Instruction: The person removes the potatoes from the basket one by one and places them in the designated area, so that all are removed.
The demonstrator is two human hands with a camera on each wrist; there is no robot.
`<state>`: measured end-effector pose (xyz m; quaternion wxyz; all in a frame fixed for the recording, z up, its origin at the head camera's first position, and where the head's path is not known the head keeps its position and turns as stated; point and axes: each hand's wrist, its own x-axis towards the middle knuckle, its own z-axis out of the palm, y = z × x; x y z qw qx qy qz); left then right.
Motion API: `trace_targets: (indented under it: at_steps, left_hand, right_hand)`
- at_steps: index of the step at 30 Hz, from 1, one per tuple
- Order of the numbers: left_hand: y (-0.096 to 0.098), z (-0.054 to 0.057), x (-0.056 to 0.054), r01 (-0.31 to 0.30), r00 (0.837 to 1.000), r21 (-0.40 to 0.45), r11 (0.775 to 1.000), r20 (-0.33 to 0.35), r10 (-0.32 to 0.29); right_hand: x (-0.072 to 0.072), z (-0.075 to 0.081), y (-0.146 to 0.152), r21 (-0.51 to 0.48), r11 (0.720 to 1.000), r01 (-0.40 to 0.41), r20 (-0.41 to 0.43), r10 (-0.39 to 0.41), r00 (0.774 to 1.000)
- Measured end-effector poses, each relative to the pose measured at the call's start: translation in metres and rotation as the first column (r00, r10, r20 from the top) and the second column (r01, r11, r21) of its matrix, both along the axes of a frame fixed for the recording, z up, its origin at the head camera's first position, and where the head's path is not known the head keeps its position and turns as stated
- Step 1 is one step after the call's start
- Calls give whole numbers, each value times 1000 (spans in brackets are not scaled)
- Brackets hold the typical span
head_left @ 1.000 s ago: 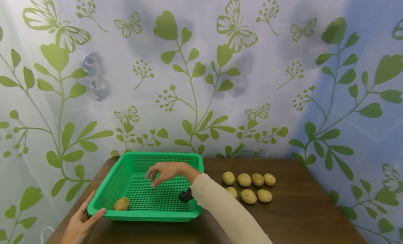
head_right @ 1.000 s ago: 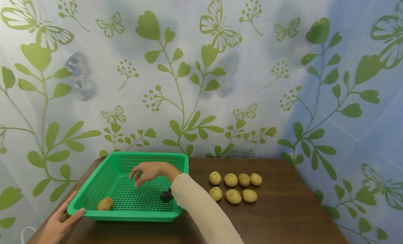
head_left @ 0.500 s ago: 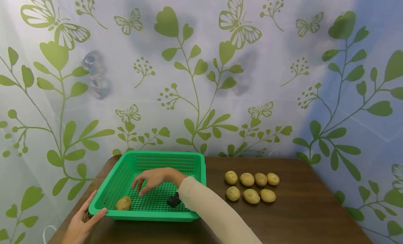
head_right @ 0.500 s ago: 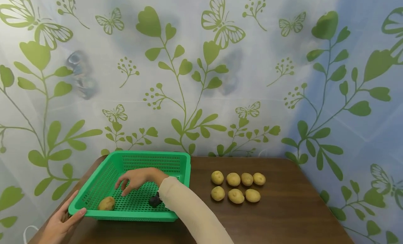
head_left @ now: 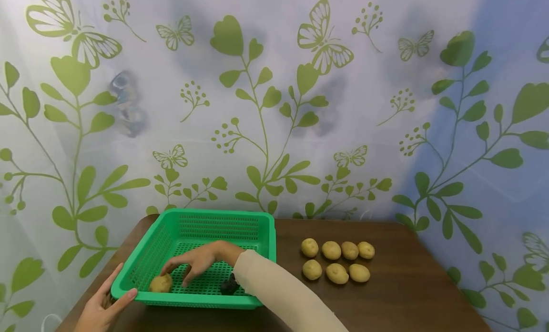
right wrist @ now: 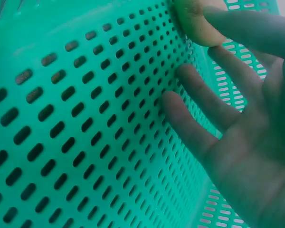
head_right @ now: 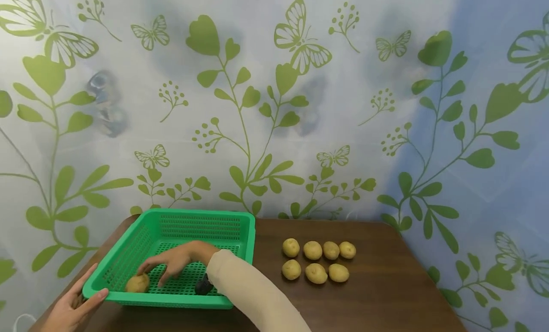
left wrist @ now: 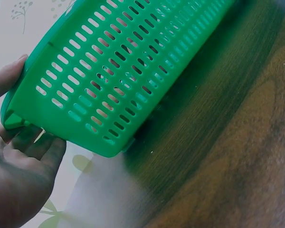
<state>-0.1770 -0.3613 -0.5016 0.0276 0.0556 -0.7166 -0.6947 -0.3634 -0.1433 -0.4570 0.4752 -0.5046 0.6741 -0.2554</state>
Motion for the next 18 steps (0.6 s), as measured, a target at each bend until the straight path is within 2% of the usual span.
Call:
trace_targets:
  at_steps: [2, 6, 12, 16, 18]
  left_hand:
    - [1, 0, -1, 6, 1000, 35, 999, -29, -5]
    - [2, -1, 0, -4, 1000, 21, 1000, -31, 5]
    - [3, 1, 1, -10, 1000, -27, 1000, 13, 10]
    - [3, 4, 0, -9, 999, -71, 997, 46, 12]
    - [3, 5, -1, -6, 998, -83, 997, 57, 11]
  right_hand:
    - [-1, 0, 1, -5, 1000, 9, 5, -9, 1000]
    - [0, 0, 1, 19, 1000, 16, 12, -16, 1000]
    - [2, -4, 3, 39, 999, 32, 31, -33, 999]
    - [3, -4, 5, 34, 998, 60, 97, -63, 993]
    - [2, -4, 5, 23, 998, 50, 110, -52, 993]
